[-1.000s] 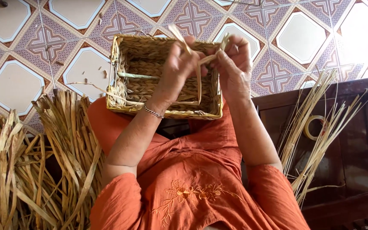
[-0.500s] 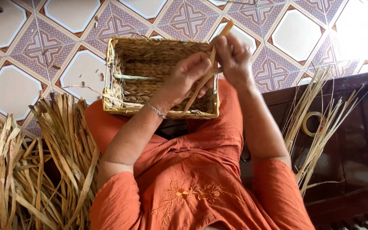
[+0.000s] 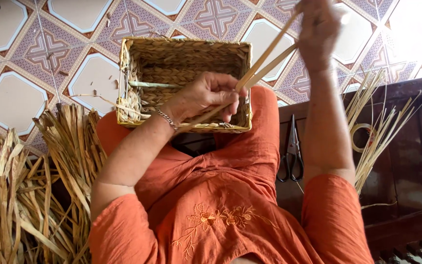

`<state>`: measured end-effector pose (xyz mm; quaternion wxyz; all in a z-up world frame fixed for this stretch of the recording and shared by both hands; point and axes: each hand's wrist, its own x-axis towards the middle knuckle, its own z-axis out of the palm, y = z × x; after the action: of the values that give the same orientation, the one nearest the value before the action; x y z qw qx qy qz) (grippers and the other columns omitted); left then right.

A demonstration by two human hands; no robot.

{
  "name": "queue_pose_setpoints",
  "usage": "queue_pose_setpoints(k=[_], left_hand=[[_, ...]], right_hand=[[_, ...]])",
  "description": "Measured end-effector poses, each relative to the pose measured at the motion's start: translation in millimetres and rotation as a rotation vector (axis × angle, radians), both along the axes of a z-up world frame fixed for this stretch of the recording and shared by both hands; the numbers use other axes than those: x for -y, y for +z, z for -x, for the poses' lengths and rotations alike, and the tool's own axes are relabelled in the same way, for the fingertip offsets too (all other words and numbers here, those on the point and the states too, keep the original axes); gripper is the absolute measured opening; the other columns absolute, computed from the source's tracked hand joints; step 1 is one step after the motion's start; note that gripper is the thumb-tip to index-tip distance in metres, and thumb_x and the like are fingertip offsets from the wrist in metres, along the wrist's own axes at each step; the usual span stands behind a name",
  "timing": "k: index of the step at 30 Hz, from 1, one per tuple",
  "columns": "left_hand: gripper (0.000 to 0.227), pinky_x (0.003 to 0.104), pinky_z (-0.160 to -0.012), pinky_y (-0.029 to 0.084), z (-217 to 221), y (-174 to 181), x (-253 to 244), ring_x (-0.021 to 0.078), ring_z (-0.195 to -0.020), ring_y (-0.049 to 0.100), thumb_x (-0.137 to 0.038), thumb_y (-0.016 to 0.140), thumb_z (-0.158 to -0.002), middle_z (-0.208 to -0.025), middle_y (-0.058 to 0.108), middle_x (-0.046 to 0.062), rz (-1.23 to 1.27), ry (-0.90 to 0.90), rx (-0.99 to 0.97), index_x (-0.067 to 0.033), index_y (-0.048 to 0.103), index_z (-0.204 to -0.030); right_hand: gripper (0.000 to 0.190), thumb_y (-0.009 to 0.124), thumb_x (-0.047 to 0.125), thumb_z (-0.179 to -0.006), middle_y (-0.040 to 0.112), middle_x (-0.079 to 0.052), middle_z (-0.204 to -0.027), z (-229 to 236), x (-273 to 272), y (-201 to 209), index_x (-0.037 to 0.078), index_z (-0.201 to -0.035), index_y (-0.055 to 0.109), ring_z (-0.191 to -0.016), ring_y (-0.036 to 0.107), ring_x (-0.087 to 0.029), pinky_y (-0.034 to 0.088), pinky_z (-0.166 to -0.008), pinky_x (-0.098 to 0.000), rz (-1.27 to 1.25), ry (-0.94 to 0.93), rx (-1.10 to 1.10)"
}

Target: The person weaves dried plant fibers into a basket by hand, threading long strips through the structure and tightening them. They use shears to trim excess fiber ends and continue integrating new strips into the basket's rim.

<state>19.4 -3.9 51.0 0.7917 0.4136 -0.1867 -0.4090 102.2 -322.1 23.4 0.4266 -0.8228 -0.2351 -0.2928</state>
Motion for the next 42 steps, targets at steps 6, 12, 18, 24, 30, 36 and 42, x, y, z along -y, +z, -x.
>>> queue_pose_setpoints(k=[6,12,18,24,30,36,42], left_hand=[[0.019,0.032,-0.07,0.065,15.0,-13.1,-25.5,0.0179,-0.074,0.074,-0.014,0.066,-0.103,-0.087,0.076,0.012,-0.069,-0.156,0.102,0.0005,0.072,-0.114],[0.025,0.029,-0.066,0.063,29.8,-16.2,-52.3,0.015,-0.072,0.073,-0.016,0.071,-0.098,-0.084,0.076,0.01,-0.22,-0.097,0.045,0.0012,0.073,-0.115],[0.026,0.029,-0.07,0.063,38.0,-18.3,-72.3,0.0141,-0.076,0.073,-0.016,0.073,-0.098,-0.087,0.076,0.008,-0.24,-0.068,0.014,0.0029,0.072,-0.115],[0.026,0.031,-0.07,0.068,32.5,-20.6,-83.0,0.0164,-0.077,0.075,-0.009,0.069,-0.097,-0.091,0.077,0.011,-0.082,0.146,0.029,-0.0037,0.068,-0.123],[0.018,0.025,-0.057,0.053,31.6,-42.8,-97.0,0.0242,-0.084,0.077,0.001,0.061,-0.113,-0.098,0.075,0.019,-0.002,0.385,0.053,0.0001,0.07,-0.129],[0.027,0.033,-0.099,0.065,21.9,-19.7,-72.5,0.0182,-0.104,0.076,-0.017,0.069,-0.099,-0.111,0.076,0.012,-0.018,0.465,0.098,-0.008,0.07,-0.125],[0.014,0.026,-0.083,0.056,3.9,-25.2,-60.0,0.0128,-0.092,0.06,-0.018,0.074,-0.107,-0.104,0.07,0.006,-0.337,0.82,0.463,-0.0079,0.08,-0.115]], right_hand=[[0.042,0.062,0.006,-0.122,0.051,-0.007,-0.071,-26.5,86.5,-30.0,0.0,-0.082,0.052,-0.064,0.047,-0.016,0.034,-0.061,-0.0379,0.086,-0.312,0.025],[0.027,0.057,0.0,-0.111,0.053,-0.008,-0.077,-40.5,128.2,-48.3,-0.003,-0.084,0.055,-0.07,0.048,-0.019,0.038,-0.068,-0.0372,0.134,-0.336,0.105],[0.028,0.059,0.004,-0.112,0.049,-0.007,-0.075,-61.3,141.2,-81.7,-0.001,-0.085,0.05,-0.07,0.045,-0.018,0.036,-0.068,-0.0391,0.221,-0.464,0.165],[0.034,0.054,0.037,-0.12,0.069,0.0,-0.096,2.3,59.3,0.2,0.004,-0.111,0.059,-0.074,0.064,-0.012,0.055,-0.063,-0.03,-0.171,-0.218,-0.553],[0.049,0.05,0.029,-0.131,0.056,-0.002,-0.061,114.1,131.5,-145.5,0.012,-0.087,0.064,-0.056,0.054,-0.015,0.044,-0.047,-0.0292,1.385,-0.597,-0.244],[0.034,0.086,0.037,-0.077,0.075,-0.016,-0.097,265.6,97.8,-172.4,0.012,-0.098,0.078,-0.091,0.072,-0.035,0.058,-0.081,-0.0487,0.751,-0.606,-1.293],[0.057,0.086,0.041,-0.08,0.07,-0.017,-0.12,305.1,87.8,-190.8,0.008,-0.122,0.067,-0.113,0.066,-0.035,0.053,-0.095,-0.0467,0.621,-0.599,-1.18]])
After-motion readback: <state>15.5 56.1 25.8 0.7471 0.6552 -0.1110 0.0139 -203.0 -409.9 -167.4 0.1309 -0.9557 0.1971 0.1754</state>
